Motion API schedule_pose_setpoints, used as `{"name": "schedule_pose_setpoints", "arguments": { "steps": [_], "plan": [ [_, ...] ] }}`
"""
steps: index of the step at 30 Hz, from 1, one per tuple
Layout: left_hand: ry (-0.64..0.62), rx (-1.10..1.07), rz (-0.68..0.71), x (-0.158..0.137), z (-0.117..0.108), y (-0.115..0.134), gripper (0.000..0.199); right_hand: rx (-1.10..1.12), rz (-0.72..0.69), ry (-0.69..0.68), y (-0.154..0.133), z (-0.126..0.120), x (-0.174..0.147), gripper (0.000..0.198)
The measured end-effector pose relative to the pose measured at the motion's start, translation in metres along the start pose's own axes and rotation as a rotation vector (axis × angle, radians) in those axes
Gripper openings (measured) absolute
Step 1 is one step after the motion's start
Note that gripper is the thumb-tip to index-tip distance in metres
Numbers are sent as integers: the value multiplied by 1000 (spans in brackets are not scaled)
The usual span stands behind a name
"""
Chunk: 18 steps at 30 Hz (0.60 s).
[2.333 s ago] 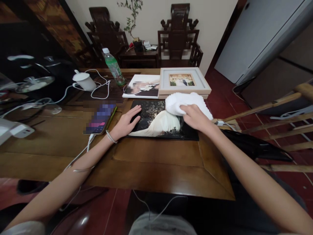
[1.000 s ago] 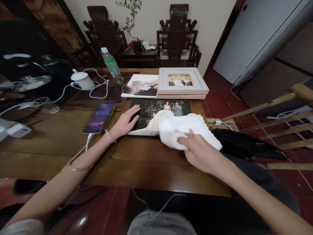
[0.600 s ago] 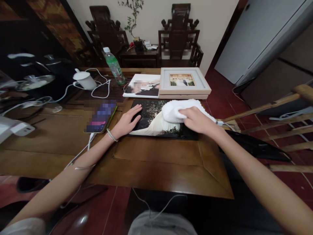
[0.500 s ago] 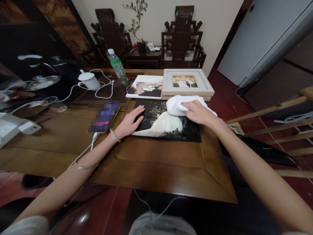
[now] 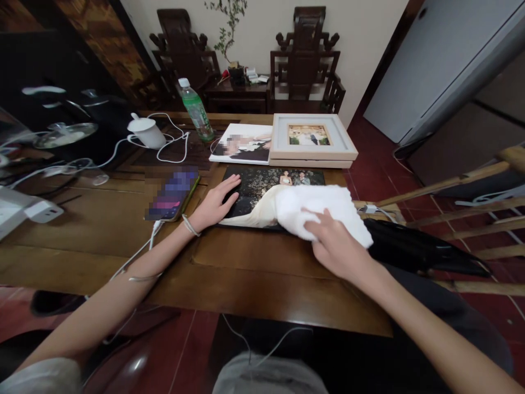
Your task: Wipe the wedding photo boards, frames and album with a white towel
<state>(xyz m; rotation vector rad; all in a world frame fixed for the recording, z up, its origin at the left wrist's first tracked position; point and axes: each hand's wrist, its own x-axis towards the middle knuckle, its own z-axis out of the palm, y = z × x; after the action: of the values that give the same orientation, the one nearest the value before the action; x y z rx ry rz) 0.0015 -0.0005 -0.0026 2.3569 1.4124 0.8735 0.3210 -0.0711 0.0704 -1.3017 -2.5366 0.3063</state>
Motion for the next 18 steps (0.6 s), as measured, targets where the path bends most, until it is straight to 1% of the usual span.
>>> {"name": "schedule_pose_setpoints", "arguments": {
  "steps": [2,4,5,7,9,11,14,18],
  "plan": [
    [0,6,4,0,0,-1,44,24,-38,-36,-17,2,-25,21],
    [-3,13,2,0,0,-1,44,47,-72,-88,-30,2,-40,28],
    [-4,15,-1,0,0,0,45,54,-81,-110,-35,1,-43,30],
    [-3,12,-10,0,0,0,45,49,-76,-138,-42,-1,-40,32],
    [-4,2,-14,0,0,1,45,17,-42,-141,-41,-5,-25,28],
    [-8,-6,-12,0,-1,2,45,-12,-4,-133,-34,-9,0,21],
    [-8,-7,-16,0,-1,2,44,10,13,-118,-14,-15,45,22],
    [-6,-4,-18,0,0,1,44,73,-10,-96,14,-20,101,19]
  ]
}}
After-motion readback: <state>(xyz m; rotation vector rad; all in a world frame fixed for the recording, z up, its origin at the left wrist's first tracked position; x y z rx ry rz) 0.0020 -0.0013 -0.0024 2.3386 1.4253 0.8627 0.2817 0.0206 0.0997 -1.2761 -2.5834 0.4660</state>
